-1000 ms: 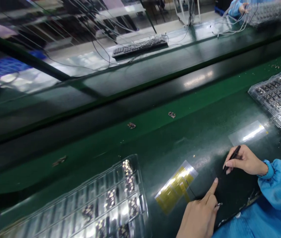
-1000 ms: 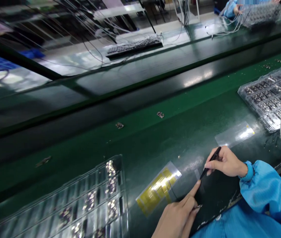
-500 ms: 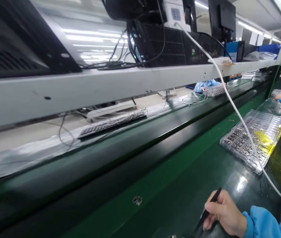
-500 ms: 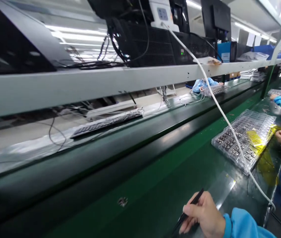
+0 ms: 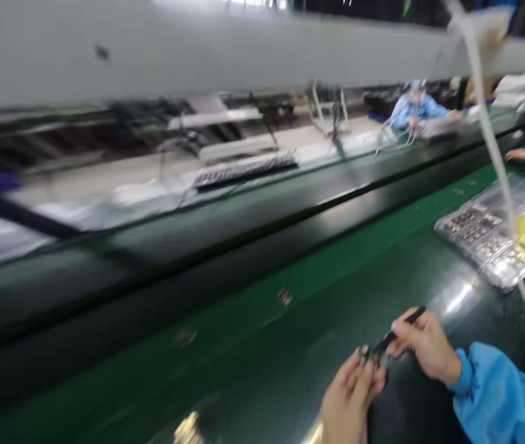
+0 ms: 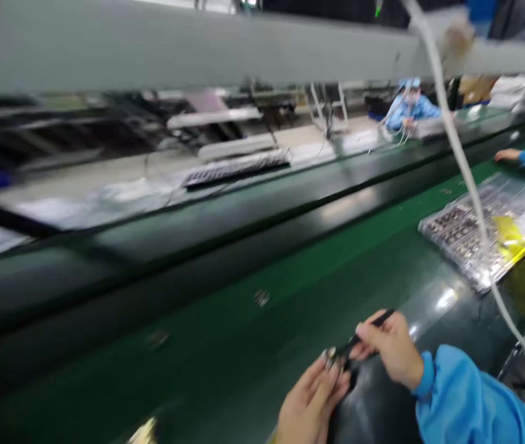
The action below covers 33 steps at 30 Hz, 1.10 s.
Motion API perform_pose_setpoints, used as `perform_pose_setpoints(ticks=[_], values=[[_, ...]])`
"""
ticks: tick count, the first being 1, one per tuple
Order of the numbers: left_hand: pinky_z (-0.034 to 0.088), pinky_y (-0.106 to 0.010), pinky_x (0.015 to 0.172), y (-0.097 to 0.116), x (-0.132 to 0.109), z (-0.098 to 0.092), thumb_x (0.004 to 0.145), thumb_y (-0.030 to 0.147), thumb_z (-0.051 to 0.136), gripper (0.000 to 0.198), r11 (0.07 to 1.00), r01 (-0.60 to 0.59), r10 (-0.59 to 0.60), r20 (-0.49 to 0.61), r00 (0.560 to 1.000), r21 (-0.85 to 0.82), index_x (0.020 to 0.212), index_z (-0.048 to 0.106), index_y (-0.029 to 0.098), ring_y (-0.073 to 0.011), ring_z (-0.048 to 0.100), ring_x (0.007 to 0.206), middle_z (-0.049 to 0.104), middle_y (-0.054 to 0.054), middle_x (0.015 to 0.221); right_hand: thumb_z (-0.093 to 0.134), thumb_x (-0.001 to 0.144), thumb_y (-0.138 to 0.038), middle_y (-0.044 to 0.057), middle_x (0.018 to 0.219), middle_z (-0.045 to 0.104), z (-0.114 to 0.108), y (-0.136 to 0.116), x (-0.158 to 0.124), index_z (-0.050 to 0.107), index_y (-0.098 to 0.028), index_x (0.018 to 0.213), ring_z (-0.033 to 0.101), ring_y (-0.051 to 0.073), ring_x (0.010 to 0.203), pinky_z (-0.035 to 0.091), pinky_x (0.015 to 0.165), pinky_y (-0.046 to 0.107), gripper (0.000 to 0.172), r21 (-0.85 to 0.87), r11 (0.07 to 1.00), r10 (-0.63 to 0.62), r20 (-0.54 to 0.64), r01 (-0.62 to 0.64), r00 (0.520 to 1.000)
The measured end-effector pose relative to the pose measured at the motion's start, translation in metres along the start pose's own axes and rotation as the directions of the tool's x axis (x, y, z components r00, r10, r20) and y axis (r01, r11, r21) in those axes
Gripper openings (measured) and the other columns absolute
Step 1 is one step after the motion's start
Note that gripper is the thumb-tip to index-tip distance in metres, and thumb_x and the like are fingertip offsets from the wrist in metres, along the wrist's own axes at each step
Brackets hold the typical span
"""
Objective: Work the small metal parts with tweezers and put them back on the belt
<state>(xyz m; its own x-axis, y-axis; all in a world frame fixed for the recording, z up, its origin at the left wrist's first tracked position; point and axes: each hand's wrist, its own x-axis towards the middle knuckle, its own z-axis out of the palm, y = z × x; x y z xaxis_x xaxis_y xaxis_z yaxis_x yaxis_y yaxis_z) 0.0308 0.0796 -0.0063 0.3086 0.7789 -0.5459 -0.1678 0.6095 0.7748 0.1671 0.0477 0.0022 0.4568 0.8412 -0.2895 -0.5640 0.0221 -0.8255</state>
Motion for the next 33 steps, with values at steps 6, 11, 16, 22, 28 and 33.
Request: perform_pose_setpoints(ticks=[6,11,16,22,28,33], values=[[0.053,-0.023,0.062,0.000,-0.003,0.006,0.060,0.028,0.077,0.042,0.997,0.008,-0.009,-0.009,1.000,-0.073,0.093,0.055,0.012,-0.0148,0.066,0.064,0.069,-0.005,0.071,0.076,0.065,-0.038,0.002,0.053,0.067,-0.005,0.010,-0.008,0.061,-0.013,0.071,0.065,0.014,0.047,0.053,0.047,0.021,0.030,-0.090,0.995,0.040,-0.014,-0.041,0.999],[0.053,-0.025,0.064,0.000,-0.006,0.009,0.066,0.026,0.073,0.041,0.998,-0.009,0.010,0.009,1.000,-0.061,0.097,0.050,0.013,-0.0185,0.068,0.073,0.071,-0.010,0.079,0.072,0.071,-0.038,0.001,0.056,0.067,-0.005,0.018,-0.007,0.061,-0.013,0.074,0.065,0.013,0.051,0.053,0.047,0.019,0.027,-0.177,0.984,-0.025,0.003,0.025,1.000],[0.053,-0.024,0.063,0.000,-0.007,0.009,0.068,0.025,0.072,0.041,0.999,-0.007,0.007,0.010,1.000,-0.043,0.099,0.049,0.012,-0.0181,0.068,0.071,0.071,-0.010,0.079,0.070,0.072,-0.038,0.003,0.059,0.068,-0.009,0.017,-0.005,0.062,-0.013,0.074,0.065,0.014,0.053,0.052,0.046,0.019,0.026,-0.237,0.970,-0.056,0.022,0.059,0.998],[0.054,-0.025,0.064,0.001,-0.007,0.009,0.067,0.022,0.072,0.043,0.999,-0.002,0.002,-0.008,1.000,-0.052,0.102,0.048,0.013,-0.0200,0.068,0.075,0.070,-0.007,0.077,0.069,0.073,-0.038,0.003,0.060,0.068,-0.016,0.014,-0.006,0.061,-0.013,0.074,0.067,0.015,0.055,0.054,0.046,0.020,0.026,-0.256,0.965,-0.064,0.004,0.062,0.998],[0.053,-0.025,0.065,0.001,-0.007,0.009,0.065,0.022,0.072,0.046,0.998,0.006,-0.007,-0.021,1.000,-0.064,0.104,0.047,0.013,-0.0216,0.068,0.077,0.069,-0.006,0.076,0.070,0.072,-0.040,0.003,0.058,0.068,-0.013,0.012,-0.007,0.061,-0.013,0.074,0.067,0.016,0.053,0.053,0.045,0.021,0.029,-0.287,0.957,-0.057,-0.010,0.051,0.998],[0.053,-0.026,0.065,0.003,-0.008,0.011,0.063,0.025,0.074,0.048,0.997,0.016,-0.019,-0.036,0.999,-0.070,0.102,0.048,0.014,-0.0229,0.069,0.078,0.070,-0.007,0.077,0.070,0.069,-0.043,0.003,0.057,0.067,-0.009,0.008,-0.009,0.062,-0.014,0.072,0.065,0.014,0.050,0.052,0.044,0.020,0.031,-0.322,0.944,-0.090,-0.028,0.076,0.996]])
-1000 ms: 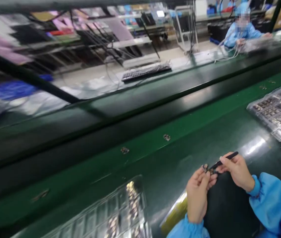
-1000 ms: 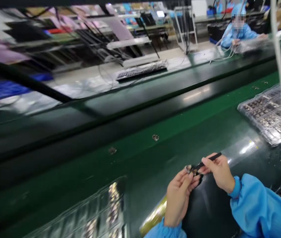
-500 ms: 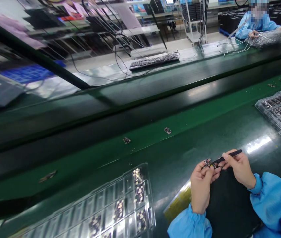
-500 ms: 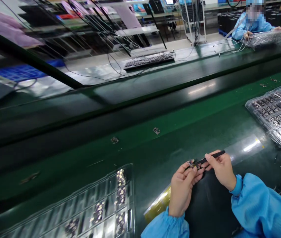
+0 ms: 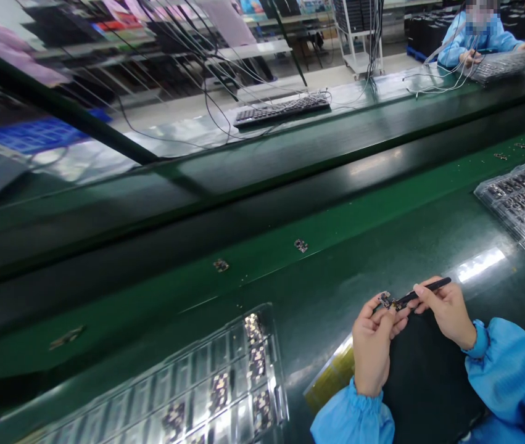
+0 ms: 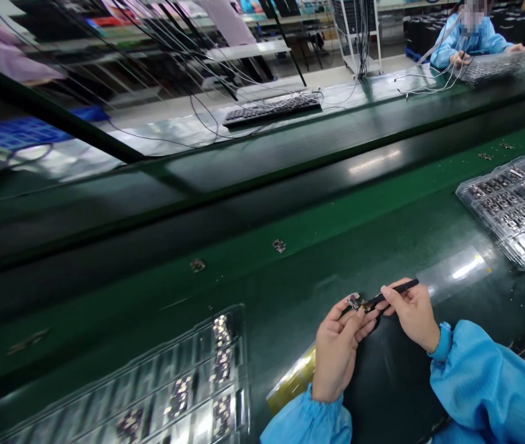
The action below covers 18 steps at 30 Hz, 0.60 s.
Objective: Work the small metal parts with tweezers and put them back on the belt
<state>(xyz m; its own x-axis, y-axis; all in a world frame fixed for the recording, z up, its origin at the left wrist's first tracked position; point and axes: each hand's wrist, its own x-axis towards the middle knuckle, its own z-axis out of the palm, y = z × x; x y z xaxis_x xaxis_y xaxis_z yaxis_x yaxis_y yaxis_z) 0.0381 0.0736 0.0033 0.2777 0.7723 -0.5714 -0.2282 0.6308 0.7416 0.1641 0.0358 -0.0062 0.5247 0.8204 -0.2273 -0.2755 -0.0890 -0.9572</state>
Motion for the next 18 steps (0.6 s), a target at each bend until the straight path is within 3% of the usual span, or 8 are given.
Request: perform_pose_setpoints(ticks=[18], values=[[0.052,-0.025,0.068,0.0001,-0.0003,-0.0002,0.066,0.024,0.072,0.042,1.000,0.009,-0.008,0.035,0.999,-0.015,0.099,0.047,0.016,-0.0263,0.067,0.087,0.070,-0.008,0.083,0.070,0.071,-0.039,0.002,0.058,0.066,0.0028,-0.0023,-0.0019,0.063,-0.015,0.070,0.063,0.013,0.049,0.050,0.043,0.020,0.025,-0.027,0.999,-0.040,0.001,0.040,0.999]])
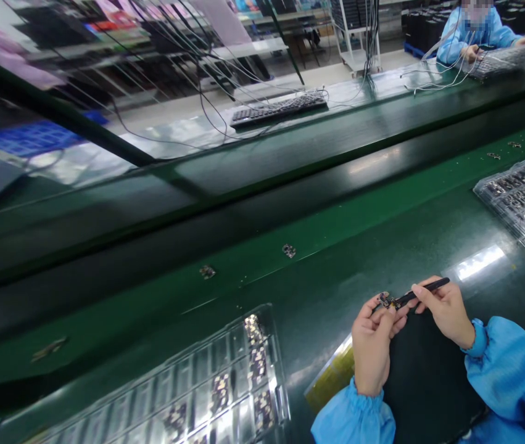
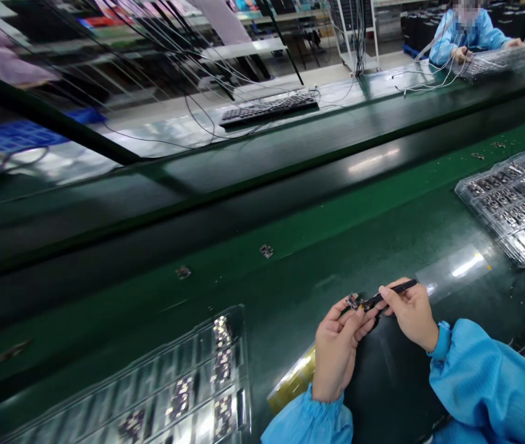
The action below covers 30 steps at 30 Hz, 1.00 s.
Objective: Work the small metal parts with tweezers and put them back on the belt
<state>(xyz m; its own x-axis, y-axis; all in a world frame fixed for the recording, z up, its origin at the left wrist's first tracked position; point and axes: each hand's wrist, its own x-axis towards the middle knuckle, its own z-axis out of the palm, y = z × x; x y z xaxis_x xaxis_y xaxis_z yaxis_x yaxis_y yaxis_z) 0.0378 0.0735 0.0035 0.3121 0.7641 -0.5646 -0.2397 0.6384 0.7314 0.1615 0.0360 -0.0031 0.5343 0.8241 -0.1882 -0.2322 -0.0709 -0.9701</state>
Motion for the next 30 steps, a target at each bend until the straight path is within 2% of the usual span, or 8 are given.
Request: perform_pose_setpoints(ticks=[16,18,20,22,25,27,30], values=[[0.052,-0.026,0.066,-0.003,0.001,0.001,0.063,0.030,0.075,0.042,1.000,-0.024,0.024,-0.036,0.999,0.014,0.093,0.050,0.015,-0.0268,0.067,0.084,0.071,-0.009,0.081,0.066,0.075,-0.038,0.002,0.057,0.066,-0.001,0.002,-0.002,0.064,-0.017,0.071,0.061,0.014,0.048,0.051,0.044,0.023,0.022,-0.079,0.996,-0.044,0.009,0.045,0.999],[0.053,-0.027,0.067,-0.003,0.001,0.001,0.063,0.030,0.075,0.041,0.999,-0.035,0.036,-0.040,0.999,0.012,0.092,0.050,0.015,-0.0264,0.068,0.083,0.071,-0.008,0.080,0.065,0.076,-0.036,0.002,0.057,0.066,-0.001,0.001,-0.004,0.065,-0.017,0.072,0.061,0.014,0.049,0.050,0.044,0.023,0.020,-0.119,0.989,-0.089,0.018,0.091,0.996],[0.053,-0.027,0.066,-0.002,0.000,0.001,0.063,0.030,0.075,0.040,0.999,-0.041,0.041,-0.041,0.998,0.007,0.091,0.051,0.015,-0.0251,0.068,0.079,0.070,-0.007,0.078,0.064,0.077,-0.031,0.003,0.062,0.069,-0.003,-0.002,-0.008,0.067,-0.018,0.074,0.063,0.016,0.053,0.052,0.049,0.025,0.014,-0.203,0.959,-0.192,0.051,0.198,0.980],[0.053,-0.027,0.066,-0.001,0.000,0.001,0.062,0.029,0.076,0.040,0.999,-0.038,0.037,-0.048,0.998,-0.005,0.091,0.051,0.015,-0.0227,0.069,0.075,0.070,-0.006,0.077,0.065,0.076,-0.024,0.005,0.072,0.072,-0.006,-0.006,-0.010,0.070,-0.019,0.078,0.067,0.019,0.063,0.055,0.060,0.030,0.007,-0.296,0.884,-0.347,0.102,0.362,0.932],[0.053,-0.026,0.066,-0.001,0.002,0.000,0.061,0.029,0.076,0.041,0.999,-0.026,0.025,-0.065,0.998,-0.022,0.091,0.051,0.015,-0.0201,0.069,0.072,0.070,-0.007,0.081,0.066,0.074,-0.016,0.006,0.083,0.073,-0.012,-0.011,-0.012,0.071,-0.022,0.084,0.069,0.023,0.076,0.055,0.072,0.035,0.013,-0.379,0.761,-0.530,0.107,0.527,0.841],[0.053,-0.026,0.064,-0.002,0.002,0.000,0.061,0.029,0.077,0.042,1.000,-0.022,0.021,-0.075,0.997,-0.017,0.091,0.051,0.015,-0.0202,0.069,0.072,0.070,-0.008,0.082,0.065,0.075,-0.017,0.006,0.084,0.073,-0.016,-0.013,-0.010,0.071,-0.022,0.087,0.069,0.023,0.077,0.056,0.072,0.036,0.015,-0.404,0.745,-0.549,0.081,0.531,0.832],[0.053,-0.025,0.062,-0.004,-0.001,-0.003,0.061,0.030,0.076,0.042,1.000,-0.014,0.014,-0.086,0.996,-0.007,0.091,0.051,0.015,-0.0208,0.069,0.072,0.070,-0.008,0.083,0.062,0.079,-0.021,0.006,0.084,0.073,-0.021,-0.012,-0.007,0.070,-0.022,0.090,0.068,0.022,0.075,0.056,0.069,0.035,0.014,-0.432,0.766,-0.488,0.090,0.476,0.868]])
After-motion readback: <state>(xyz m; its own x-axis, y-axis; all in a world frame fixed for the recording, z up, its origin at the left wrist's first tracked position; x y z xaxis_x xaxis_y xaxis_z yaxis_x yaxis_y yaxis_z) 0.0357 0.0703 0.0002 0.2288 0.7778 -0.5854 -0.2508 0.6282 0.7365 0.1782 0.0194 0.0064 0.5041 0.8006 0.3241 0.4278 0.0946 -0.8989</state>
